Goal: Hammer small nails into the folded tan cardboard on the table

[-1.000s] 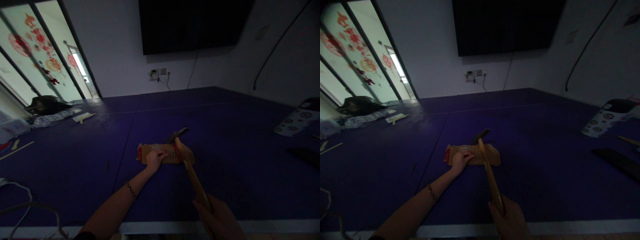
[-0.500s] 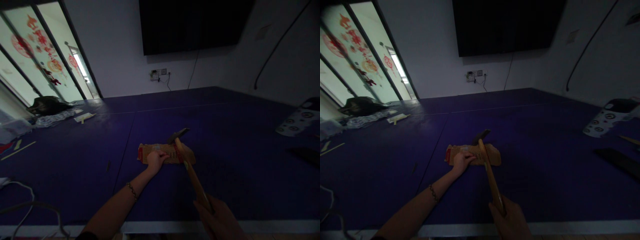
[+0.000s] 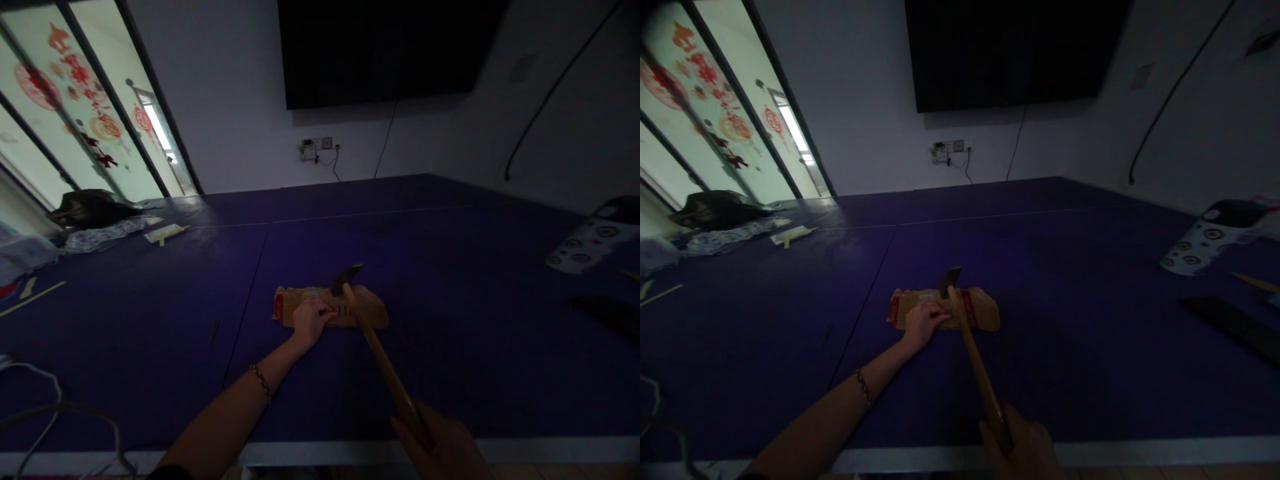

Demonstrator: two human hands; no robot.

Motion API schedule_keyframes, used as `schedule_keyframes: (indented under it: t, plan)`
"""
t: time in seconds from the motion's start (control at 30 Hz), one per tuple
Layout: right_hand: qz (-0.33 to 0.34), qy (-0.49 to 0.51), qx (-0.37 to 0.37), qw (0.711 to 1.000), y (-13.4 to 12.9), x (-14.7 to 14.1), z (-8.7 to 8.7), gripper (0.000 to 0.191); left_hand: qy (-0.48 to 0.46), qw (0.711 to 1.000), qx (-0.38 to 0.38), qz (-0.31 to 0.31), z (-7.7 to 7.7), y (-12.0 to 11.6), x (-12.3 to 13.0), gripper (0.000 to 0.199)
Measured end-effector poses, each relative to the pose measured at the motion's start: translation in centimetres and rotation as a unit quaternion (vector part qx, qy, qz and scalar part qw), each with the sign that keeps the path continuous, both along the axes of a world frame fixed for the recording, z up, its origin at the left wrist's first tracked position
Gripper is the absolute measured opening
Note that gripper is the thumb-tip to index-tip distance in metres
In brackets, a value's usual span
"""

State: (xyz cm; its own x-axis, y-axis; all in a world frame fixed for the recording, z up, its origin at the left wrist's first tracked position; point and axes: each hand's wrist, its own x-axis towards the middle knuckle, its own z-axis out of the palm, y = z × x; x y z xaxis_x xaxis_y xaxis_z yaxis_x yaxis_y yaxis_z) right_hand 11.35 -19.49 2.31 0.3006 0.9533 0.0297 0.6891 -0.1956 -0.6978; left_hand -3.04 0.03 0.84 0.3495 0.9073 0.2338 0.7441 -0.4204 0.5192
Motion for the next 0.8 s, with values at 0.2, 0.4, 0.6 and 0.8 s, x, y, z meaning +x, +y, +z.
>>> schedule_keyframes:
  t: [0.2, 0.4, 0.6, 0.8]
  plan:
    - [0.082, -0.036, -0.088, 0.992, 0.6, 0.5, -0.9, 0.027, -0.003, 1.000, -0.004, 0.011, 0.0, 0.0, 0.0, 0.017]
    - [0.047, -0.078, -0.050, 0.995, 0.1, 0.1, -0.8, 0.030, 0.004, 1.000, -0.010, -0.005, 0.2, -0.1, 0.0, 0.016]
    - [0.070, -0.049, -0.052, 0.995, -0.3, 0.1, -0.2, 0.025, 0.012, 1.000, -0.009, 0.014, 0.0, -0.1, 0.1, 0.017]
    - [0.070, -0.065, -0.029, 0.995, -0.3, -0.3, -0.7, 0.025, -0.001, 1.000, -0.010, 0.011, -0.1, -0.1, 0.1, 0.017]
